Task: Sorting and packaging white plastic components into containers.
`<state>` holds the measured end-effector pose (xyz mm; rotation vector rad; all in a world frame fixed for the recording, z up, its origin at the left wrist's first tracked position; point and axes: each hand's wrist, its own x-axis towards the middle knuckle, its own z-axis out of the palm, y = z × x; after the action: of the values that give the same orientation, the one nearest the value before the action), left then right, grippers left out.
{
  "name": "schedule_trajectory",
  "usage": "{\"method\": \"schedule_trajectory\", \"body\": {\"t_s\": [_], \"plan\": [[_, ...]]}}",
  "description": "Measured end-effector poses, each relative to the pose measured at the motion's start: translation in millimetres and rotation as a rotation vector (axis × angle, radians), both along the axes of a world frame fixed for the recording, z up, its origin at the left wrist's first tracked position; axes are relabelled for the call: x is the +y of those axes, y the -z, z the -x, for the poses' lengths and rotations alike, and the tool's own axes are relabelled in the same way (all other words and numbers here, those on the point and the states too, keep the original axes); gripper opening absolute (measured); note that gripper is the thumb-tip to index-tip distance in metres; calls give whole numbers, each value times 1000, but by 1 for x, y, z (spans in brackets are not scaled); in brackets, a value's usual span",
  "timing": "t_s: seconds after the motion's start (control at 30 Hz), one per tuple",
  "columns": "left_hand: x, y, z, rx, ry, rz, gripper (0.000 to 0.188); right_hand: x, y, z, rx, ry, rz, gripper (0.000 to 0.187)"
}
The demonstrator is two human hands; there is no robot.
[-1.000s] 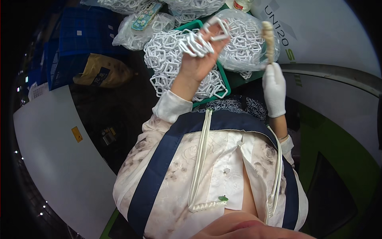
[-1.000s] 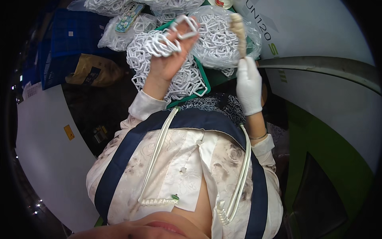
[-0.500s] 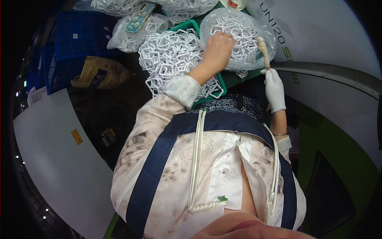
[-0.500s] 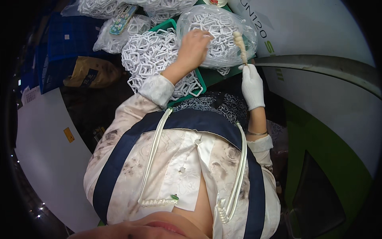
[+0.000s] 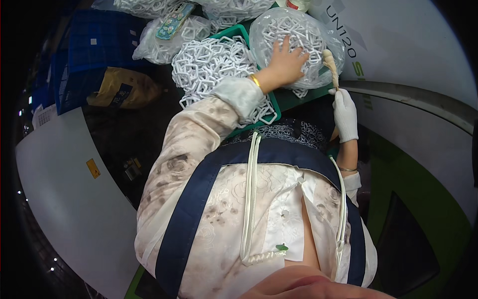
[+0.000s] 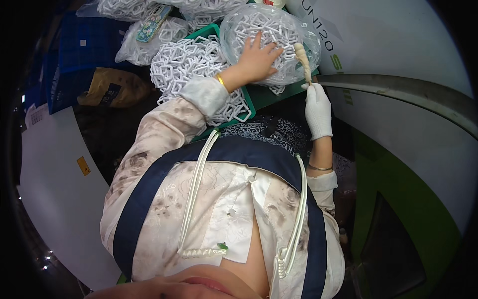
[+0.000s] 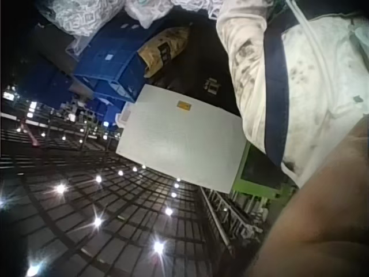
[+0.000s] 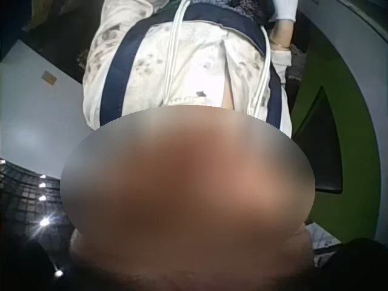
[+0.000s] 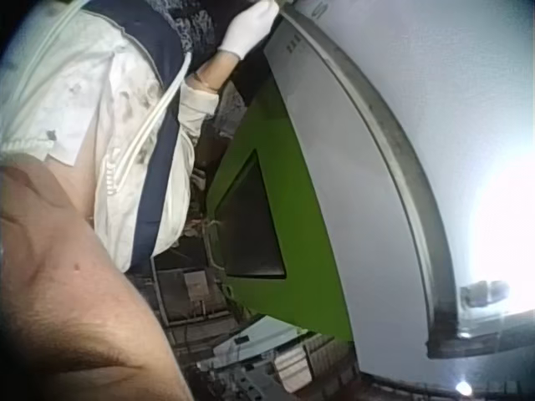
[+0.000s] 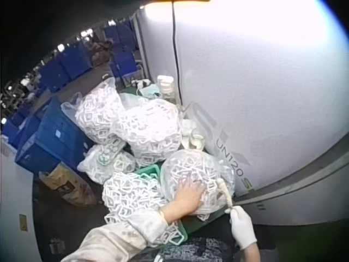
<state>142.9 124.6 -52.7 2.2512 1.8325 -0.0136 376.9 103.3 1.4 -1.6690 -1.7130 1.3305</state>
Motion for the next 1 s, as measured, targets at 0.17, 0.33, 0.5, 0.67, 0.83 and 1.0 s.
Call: {"method": "schedule_trajectory", "body": {"t_s": [0.17,0.33,0.5,0.67,0.83,1.0], "plan": [[-4,-5,36,246,-176,-29,61,-2,-2,1,11,3,47,28],[-36,-24,9,103,172,187,42,-6,-3,-1,1,-4,29,29],[-31,14,32,-42,64,-16,21,-7,-3,3,1,-26,24,28],[-21,9,3,77,-3,28,19,-6,-1,2,-26,-51,24,30],[4,2,26,-89,-64,-105,17,-2,3,1,-46,-61,47,30],[33,20,43,-137,-158,-507,18,0,-6,11,-15,-67,33,31]]}}
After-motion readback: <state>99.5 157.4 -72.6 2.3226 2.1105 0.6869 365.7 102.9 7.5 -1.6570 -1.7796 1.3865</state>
